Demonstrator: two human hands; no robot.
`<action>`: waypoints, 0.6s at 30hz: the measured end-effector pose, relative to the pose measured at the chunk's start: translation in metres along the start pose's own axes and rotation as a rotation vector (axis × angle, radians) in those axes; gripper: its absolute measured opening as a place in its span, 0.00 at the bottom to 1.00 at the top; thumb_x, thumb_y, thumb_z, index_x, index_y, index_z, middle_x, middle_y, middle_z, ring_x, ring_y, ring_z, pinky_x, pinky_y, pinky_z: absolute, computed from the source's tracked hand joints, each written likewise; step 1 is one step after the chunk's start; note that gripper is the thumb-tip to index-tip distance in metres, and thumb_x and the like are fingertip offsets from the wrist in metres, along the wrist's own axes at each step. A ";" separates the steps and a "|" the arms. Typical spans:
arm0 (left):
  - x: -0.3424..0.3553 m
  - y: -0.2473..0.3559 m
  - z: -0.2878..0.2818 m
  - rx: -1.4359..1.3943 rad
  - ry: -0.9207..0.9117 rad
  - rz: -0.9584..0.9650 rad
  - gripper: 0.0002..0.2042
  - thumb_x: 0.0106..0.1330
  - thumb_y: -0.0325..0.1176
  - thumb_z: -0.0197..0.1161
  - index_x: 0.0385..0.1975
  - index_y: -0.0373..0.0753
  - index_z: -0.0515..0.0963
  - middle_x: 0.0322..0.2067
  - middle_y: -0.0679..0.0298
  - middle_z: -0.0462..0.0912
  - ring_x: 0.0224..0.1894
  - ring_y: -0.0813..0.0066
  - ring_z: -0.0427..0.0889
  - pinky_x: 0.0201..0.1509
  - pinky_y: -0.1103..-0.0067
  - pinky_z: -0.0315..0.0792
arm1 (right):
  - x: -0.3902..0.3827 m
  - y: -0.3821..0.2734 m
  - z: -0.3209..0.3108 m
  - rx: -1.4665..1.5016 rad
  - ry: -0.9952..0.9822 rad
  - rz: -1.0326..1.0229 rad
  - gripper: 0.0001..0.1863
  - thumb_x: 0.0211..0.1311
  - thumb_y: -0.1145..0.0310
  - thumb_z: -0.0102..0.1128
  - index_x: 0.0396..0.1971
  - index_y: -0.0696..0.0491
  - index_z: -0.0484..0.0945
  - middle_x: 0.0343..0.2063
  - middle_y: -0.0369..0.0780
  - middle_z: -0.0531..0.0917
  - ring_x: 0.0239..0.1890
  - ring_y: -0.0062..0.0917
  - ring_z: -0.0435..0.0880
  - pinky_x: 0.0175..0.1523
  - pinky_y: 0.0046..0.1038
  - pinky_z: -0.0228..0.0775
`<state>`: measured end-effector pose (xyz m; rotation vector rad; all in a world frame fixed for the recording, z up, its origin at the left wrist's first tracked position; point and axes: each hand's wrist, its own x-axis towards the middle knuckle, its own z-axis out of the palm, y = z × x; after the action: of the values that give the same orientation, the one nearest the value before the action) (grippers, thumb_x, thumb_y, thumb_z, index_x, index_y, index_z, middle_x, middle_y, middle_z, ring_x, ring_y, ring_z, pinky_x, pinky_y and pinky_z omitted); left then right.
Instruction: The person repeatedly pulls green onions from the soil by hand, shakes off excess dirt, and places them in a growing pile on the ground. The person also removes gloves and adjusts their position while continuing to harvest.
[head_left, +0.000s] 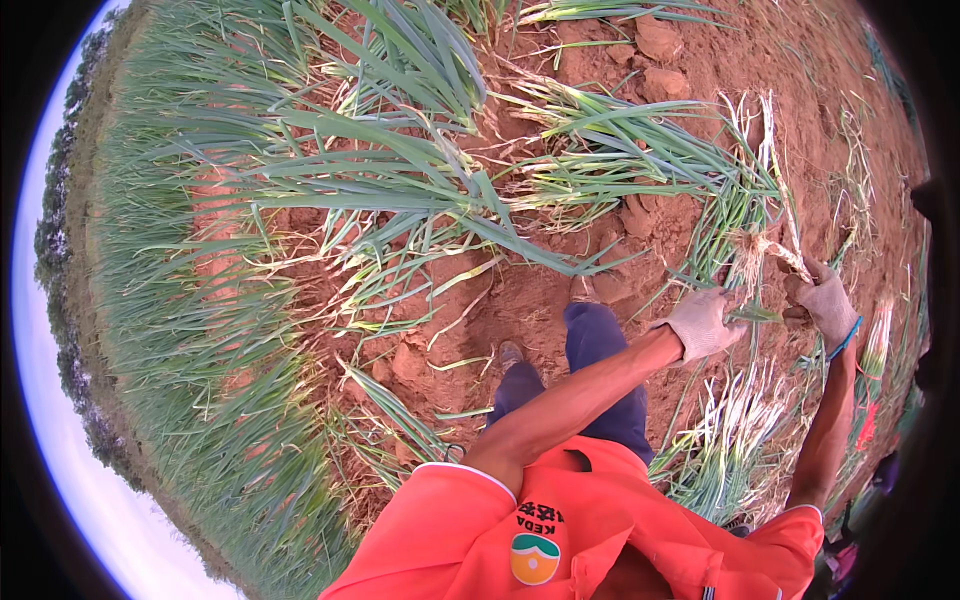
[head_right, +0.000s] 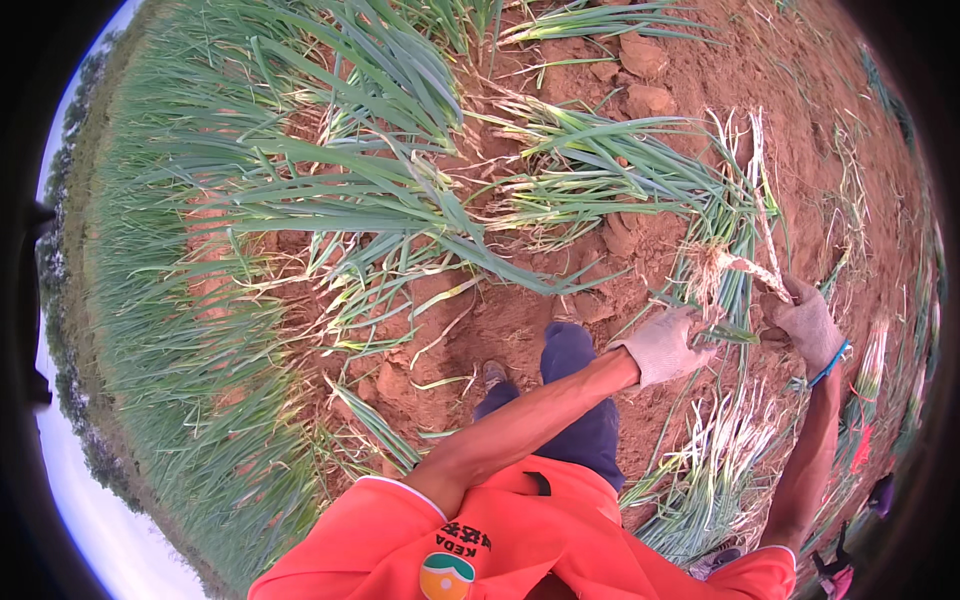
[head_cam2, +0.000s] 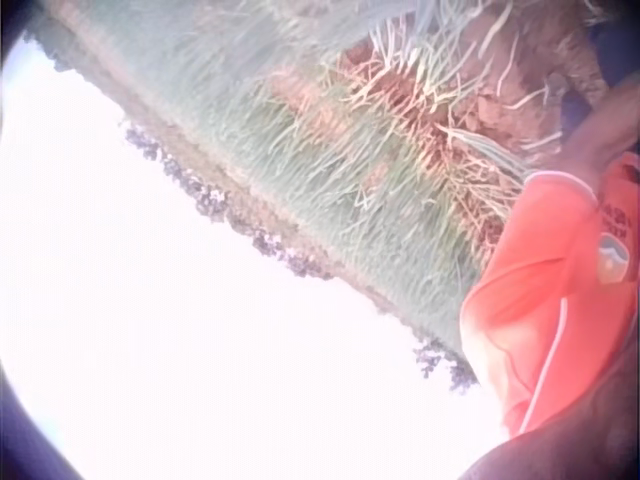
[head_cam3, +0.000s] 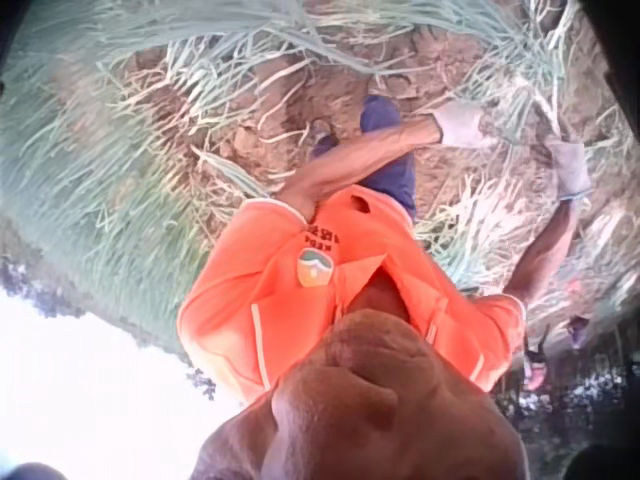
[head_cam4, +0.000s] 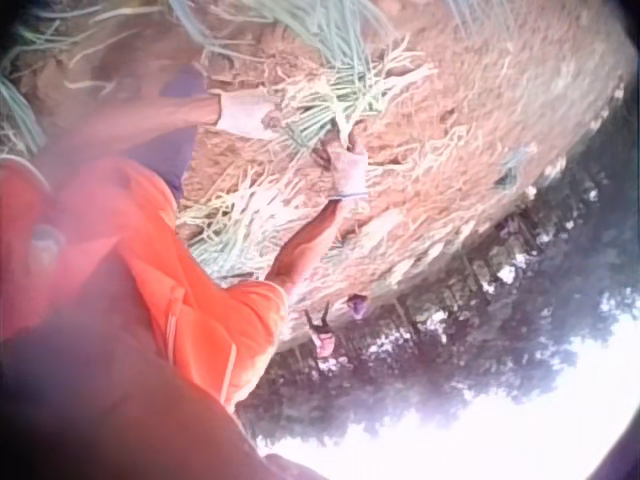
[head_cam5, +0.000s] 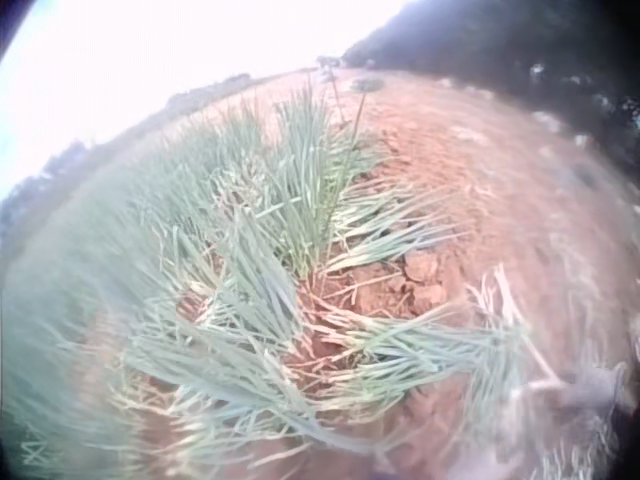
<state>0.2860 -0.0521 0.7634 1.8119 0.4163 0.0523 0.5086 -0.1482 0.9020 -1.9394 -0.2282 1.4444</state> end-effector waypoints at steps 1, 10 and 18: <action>0.002 -0.005 -0.008 -0.040 -0.064 -0.081 0.29 0.67 0.52 0.65 0.65 0.44 0.76 0.57 0.42 0.81 0.60 0.48 0.81 0.61 0.63 0.76 | 0.014 0.003 -0.048 -0.036 0.114 -0.054 0.23 0.70 0.68 0.61 0.63 0.56 0.75 0.23 0.29 0.71 0.19 0.13 0.69 0.23 0.22 0.66; -0.215 -0.099 -0.156 -0.046 0.377 -1.054 0.25 0.70 0.49 0.62 0.59 0.40 0.80 0.45 0.50 0.89 0.48 0.56 0.88 0.53 0.66 0.78 | 0.131 0.022 -0.202 -1.179 0.732 0.149 0.41 0.62 0.44 0.63 0.66 0.60 0.72 0.52 0.60 0.85 0.57 0.52 0.85 0.63 0.42 0.75; -0.520 -0.192 -0.063 -1.078 1.292 -1.241 0.12 0.76 0.42 0.59 0.48 0.40 0.77 0.36 0.57 0.86 0.30 0.63 0.85 0.27 0.72 0.74 | 0.167 0.017 0.357 -1.248 -0.779 -0.342 0.34 0.58 0.53 0.66 0.58 0.61 0.74 0.52 0.59 0.84 0.57 0.54 0.82 0.63 0.47 0.73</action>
<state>-0.2643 -0.1106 0.6939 0.0487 1.8835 0.4749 0.2450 0.0773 0.7144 -1.8041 -2.1017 1.9217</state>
